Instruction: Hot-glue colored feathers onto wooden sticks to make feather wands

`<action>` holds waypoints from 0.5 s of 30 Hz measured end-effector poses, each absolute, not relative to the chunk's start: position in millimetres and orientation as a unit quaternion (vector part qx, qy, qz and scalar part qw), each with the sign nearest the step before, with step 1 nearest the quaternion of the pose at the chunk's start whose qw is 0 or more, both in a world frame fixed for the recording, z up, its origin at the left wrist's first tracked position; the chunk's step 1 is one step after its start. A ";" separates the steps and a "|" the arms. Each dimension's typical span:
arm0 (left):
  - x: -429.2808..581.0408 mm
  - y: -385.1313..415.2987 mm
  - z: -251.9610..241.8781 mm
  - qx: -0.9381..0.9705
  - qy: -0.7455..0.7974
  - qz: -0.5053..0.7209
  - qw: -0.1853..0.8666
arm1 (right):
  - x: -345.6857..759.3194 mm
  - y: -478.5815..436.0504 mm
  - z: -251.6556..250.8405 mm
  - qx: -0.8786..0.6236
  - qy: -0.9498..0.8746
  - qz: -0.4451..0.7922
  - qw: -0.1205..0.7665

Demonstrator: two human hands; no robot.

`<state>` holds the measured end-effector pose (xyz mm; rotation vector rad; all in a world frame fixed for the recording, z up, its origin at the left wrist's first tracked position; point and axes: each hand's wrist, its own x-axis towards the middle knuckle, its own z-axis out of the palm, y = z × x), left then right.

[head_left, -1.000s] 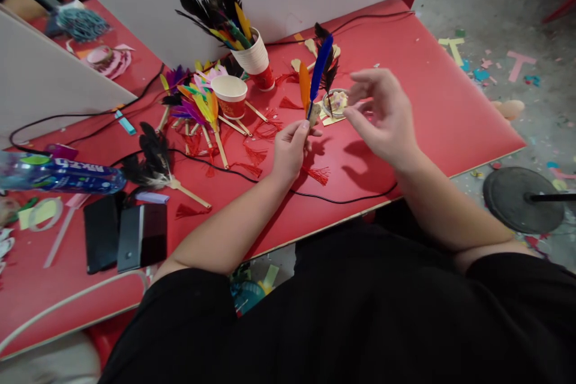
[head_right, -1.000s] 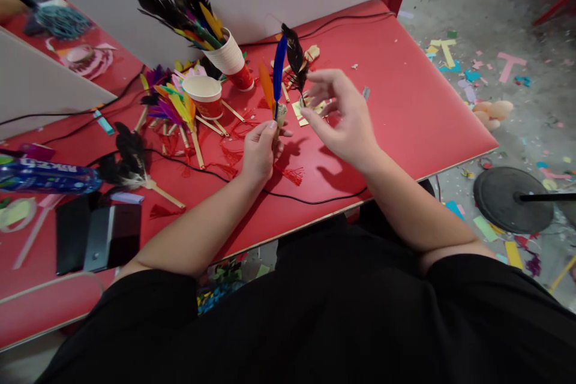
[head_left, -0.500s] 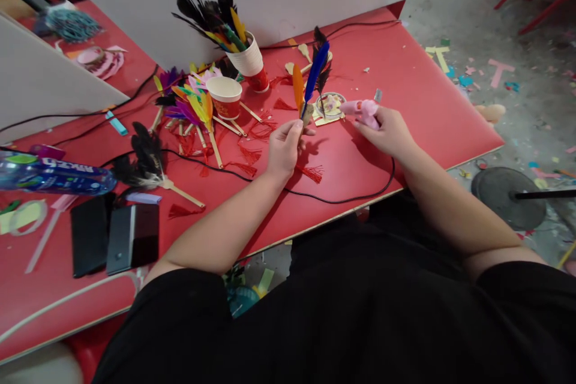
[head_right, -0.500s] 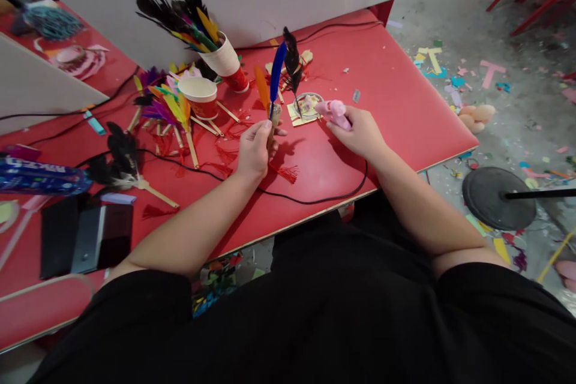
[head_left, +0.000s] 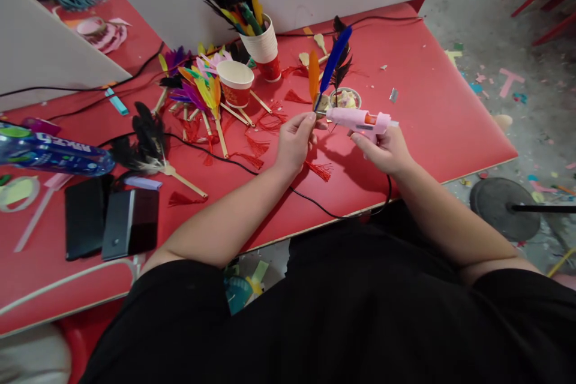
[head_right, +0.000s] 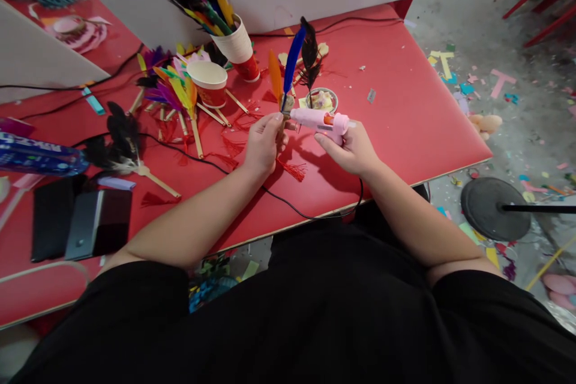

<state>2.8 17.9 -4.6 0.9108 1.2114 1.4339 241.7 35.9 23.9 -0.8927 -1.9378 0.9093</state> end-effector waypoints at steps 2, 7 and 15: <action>1.8 18.4 -7.7 0.386 0.496 0.598 0.498 | 241.0 36.6 23.5 -0.361 -0.771 0.344 0.396; 1.4 19.8 -14.7 0.399 0.479 0.611 0.489 | 241.0 36.3 24.7 -0.345 -0.776 0.338 0.406; 1.5 20.0 -17.1 0.409 0.477 0.611 0.483 | 238.9 35.1 33.5 -0.335 -0.790 0.337 0.389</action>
